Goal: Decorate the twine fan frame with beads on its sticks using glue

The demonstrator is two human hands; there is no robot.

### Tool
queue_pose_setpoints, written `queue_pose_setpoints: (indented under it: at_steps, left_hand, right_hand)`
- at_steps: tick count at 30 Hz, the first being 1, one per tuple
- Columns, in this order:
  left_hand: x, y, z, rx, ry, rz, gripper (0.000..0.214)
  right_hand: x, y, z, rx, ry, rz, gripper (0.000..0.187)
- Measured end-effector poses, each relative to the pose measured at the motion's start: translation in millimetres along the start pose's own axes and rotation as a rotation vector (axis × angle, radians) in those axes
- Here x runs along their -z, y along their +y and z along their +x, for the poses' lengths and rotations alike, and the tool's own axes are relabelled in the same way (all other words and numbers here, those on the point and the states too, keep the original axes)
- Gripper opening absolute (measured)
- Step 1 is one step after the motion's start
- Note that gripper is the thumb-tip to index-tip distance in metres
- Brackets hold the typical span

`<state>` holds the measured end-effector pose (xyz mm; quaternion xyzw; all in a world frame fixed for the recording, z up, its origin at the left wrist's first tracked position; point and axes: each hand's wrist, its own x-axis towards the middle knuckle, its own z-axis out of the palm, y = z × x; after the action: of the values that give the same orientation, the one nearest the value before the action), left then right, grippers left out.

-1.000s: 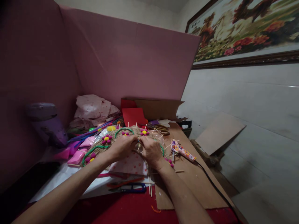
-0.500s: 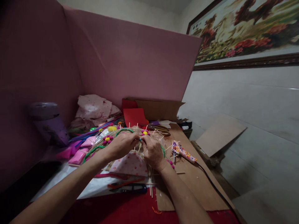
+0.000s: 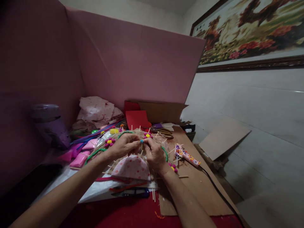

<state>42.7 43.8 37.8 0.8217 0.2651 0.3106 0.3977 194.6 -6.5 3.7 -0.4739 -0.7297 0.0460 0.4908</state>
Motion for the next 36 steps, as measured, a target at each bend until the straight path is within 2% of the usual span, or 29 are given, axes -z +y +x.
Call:
queue_pose_setpoints:
  at_steps: [3, 5, 10, 13, 16, 21, 25, 30, 36]
  left_hand:
    - [-3.8, 0, 0, 0.076, -0.024, -0.161, 0.027]
    - [-6.6, 2, 0, 0.083, 0.009, -0.165, 0.025]
    - [-13.2, 6, -1, -0.020, 0.170, 0.062, 0.019]
    - [-13.9, 6, -1, -0.089, 0.216, 0.202, 0.017]
    - [-10.0, 6, -1, -0.096, 0.161, 0.287, 0.018]
    - [-2.7, 8, -3, -0.021, 0.033, 0.331, 0.023]
    - [-0.6, 4, -4, -0.005, -0.027, 0.238, 0.025]
    - [4.0, 3, -4, 0.072, -0.188, 0.050, 0.022]
    - [6.7, 7, -4, 0.076, -0.207, 0.032, 0.019]
  right_hand:
    - [-1, -4, -1, -0.015, 0.016, -0.023, 0.013]
    - [-1, -5, -2, -0.028, 0.026, -0.008, 0.013]
    - [-3, -1, -1, -0.058, 0.047, 0.082, 0.014]
    - [-2, 3, 1, -0.044, 0.041, 0.087, 0.015]
    - [1, 4, 2, 0.004, -0.001, 0.032, 0.014]
    - [4, 8, 2, 0.085, -0.094, -0.088, 0.013]
    - [6, 10, 1, 0.107, -0.142, -0.141, 0.012]
    - [10, 6, 2, 0.090, -0.174, -0.045, 0.011]
    - [9, 0, 1, 0.011, -0.202, 0.061, 0.014]
